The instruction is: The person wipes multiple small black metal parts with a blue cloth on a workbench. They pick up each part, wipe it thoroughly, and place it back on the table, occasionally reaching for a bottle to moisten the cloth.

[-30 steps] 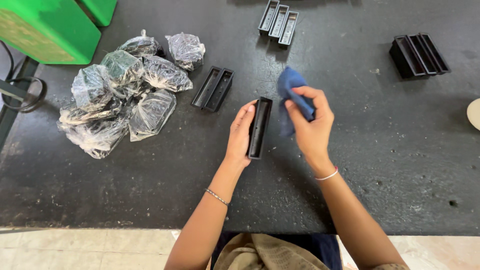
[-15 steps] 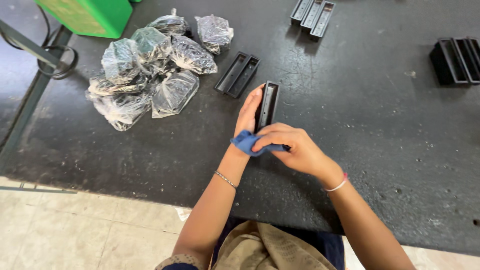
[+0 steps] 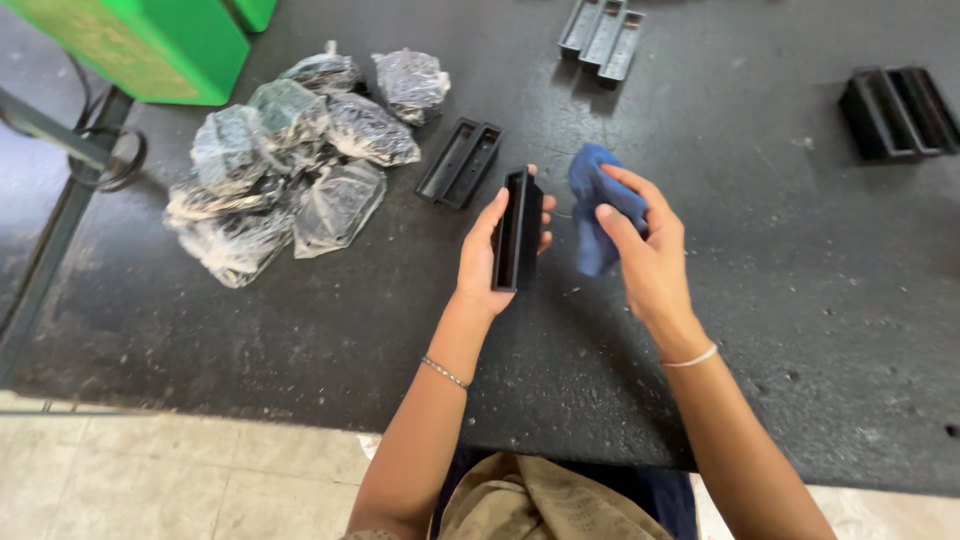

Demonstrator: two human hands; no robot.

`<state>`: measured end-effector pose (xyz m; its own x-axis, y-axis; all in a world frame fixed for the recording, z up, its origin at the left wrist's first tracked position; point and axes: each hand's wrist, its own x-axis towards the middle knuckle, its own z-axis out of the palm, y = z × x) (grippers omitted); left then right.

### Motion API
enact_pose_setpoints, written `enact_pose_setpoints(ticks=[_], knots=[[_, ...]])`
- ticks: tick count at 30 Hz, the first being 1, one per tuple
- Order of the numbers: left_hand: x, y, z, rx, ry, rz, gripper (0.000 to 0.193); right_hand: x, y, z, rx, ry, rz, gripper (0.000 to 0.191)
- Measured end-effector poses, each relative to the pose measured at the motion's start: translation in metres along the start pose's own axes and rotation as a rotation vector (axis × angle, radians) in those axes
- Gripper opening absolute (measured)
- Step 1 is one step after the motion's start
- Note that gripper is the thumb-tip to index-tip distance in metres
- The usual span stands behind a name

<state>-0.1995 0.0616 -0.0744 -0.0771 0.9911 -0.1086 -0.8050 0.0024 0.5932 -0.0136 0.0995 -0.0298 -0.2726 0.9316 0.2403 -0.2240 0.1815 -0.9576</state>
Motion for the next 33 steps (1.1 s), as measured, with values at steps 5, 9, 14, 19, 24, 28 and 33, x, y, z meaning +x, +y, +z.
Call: enact_pose_setpoints(ticks=[5,9,14,19,24,28,33], knots=[[-0.008,-0.016,0.027,0.07,-0.09,0.036,0.051,-0.01,0.011,0.01,-0.415,0.001,-0.292,0.044],[-0.006,-0.02,0.028,0.171,-0.082,0.18,0.049,-0.019,0.011,0.026,-0.565,0.01,-0.374,0.047],[0.003,0.005,0.008,0.12,-0.014,0.405,0.05,-0.04,0.004,0.047,-0.498,-0.186,-0.314,0.047],[-0.001,0.049,-0.016,0.075,0.066,0.544,0.052,-0.04,-0.001,0.046,-0.448,-0.545,-0.328,0.049],[-0.004,0.057,-0.023,-0.043,-0.001,0.523,0.051,-0.025,-0.004,0.034,-0.562,-0.383,-0.207,0.042],[-0.001,0.051,-0.024,-0.142,-0.045,0.41,0.05,-0.018,-0.006,0.027,-0.547,-0.293,-0.237,0.04],[-0.001,0.043,-0.025,-0.151,-0.102,0.338,0.049,-0.019,-0.008,0.027,-0.524,-0.251,-0.227,0.039]])
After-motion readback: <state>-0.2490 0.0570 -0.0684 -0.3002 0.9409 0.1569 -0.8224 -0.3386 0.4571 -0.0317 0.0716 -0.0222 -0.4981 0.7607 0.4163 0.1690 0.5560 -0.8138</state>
